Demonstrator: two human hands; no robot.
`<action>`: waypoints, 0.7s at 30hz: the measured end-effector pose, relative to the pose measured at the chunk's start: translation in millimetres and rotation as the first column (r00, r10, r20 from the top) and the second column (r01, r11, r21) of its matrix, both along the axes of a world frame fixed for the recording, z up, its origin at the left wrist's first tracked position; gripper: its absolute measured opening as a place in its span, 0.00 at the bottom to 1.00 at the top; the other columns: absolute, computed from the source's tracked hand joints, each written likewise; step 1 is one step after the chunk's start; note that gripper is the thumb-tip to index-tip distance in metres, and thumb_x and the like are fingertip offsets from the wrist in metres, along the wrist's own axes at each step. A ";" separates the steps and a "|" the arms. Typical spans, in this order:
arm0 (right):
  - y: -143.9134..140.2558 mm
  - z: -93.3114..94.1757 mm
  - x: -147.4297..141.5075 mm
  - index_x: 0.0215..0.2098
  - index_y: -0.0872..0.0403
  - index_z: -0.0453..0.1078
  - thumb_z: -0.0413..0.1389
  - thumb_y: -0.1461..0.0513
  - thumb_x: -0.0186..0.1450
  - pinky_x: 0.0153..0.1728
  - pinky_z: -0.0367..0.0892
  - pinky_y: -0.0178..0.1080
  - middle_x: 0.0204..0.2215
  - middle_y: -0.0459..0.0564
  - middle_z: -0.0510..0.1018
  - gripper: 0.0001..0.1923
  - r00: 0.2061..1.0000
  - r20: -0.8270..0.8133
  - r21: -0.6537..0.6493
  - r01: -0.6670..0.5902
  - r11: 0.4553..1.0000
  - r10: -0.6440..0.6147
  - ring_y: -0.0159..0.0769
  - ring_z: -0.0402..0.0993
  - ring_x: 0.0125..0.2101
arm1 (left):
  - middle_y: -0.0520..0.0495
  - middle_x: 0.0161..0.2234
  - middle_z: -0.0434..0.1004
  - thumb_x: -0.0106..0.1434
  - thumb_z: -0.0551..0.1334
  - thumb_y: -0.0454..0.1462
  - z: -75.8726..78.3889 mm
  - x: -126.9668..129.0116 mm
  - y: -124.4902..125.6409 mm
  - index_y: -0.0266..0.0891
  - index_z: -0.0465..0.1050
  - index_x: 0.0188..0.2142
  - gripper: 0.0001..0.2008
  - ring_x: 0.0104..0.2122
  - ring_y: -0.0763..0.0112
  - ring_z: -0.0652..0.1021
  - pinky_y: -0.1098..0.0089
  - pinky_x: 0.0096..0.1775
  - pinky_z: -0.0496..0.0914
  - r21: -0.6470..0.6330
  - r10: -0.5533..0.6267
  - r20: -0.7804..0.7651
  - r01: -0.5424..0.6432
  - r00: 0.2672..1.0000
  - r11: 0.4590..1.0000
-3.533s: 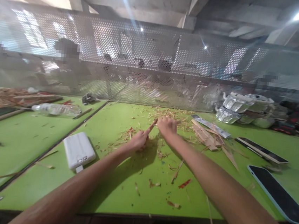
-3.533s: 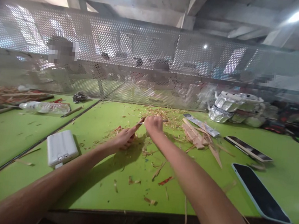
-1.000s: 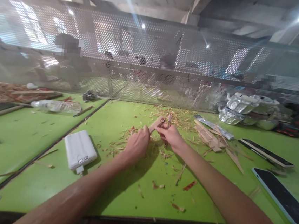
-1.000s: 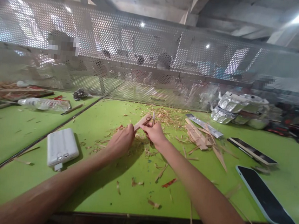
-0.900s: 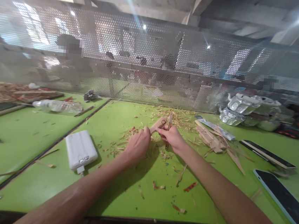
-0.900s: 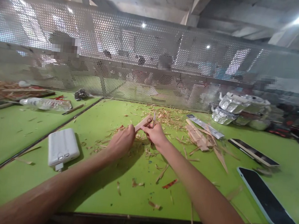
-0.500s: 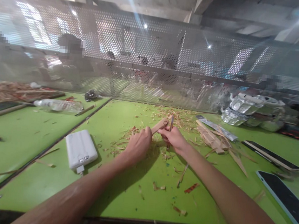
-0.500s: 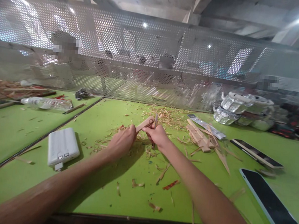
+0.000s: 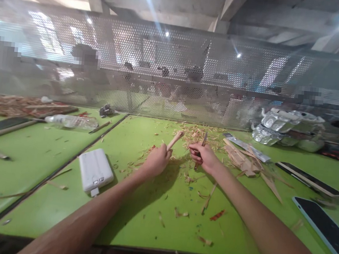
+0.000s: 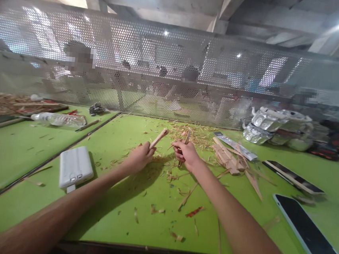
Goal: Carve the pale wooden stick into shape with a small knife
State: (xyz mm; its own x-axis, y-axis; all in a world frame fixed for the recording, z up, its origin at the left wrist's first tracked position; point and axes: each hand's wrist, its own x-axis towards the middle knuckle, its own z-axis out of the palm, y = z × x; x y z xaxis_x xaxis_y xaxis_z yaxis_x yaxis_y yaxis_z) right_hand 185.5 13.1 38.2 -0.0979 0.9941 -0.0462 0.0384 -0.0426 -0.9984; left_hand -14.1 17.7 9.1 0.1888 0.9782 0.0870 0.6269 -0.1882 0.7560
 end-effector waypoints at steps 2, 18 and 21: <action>0.3 -2.7 -2.4 0.24 0.51 0.60 0.59 0.59 0.67 0.18 0.47 0.33 0.18 0.41 0.62 0.16 0.996 0.086 0.019 0.028 0.999 -0.029 0.26 0.51 0.16 | 0.51 0.26 0.65 0.73 0.53 0.41 -0.5 0.7 0.0 0.42 0.62 0.32 0.12 0.23 0.70 0.66 0.70 0.25 0.57 -0.059 -0.034 0.098 0.040 0.995 0.997; 9.2 -15.4 -0.8 0.20 0.51 0.57 0.58 0.53 0.66 0.30 0.56 0.37 0.17 0.39 0.60 0.22 0.818 0.564 0.282 -0.061 0.958 -0.114 0.30 0.57 0.22 | 0.62 0.22 0.53 0.70 0.61 0.44 -8.3 -6.1 1.6 0.43 0.55 0.33 0.15 0.16 0.83 0.55 0.77 0.18 0.50 -0.318 -0.157 0.670 0.472 0.726 0.822; 6.9 -14.3 -1.7 0.25 0.54 0.67 0.59 0.50 0.65 0.31 0.58 0.38 0.21 0.42 0.67 0.18 0.831 0.553 0.258 -0.098 0.961 -0.064 0.31 0.60 0.24 | 0.61 0.23 0.55 0.69 0.63 0.45 -12.6 -8.6 2.9 0.42 0.58 0.33 0.16 0.17 0.83 0.56 0.77 0.18 0.51 -0.325 -0.146 0.736 0.534 0.661 0.780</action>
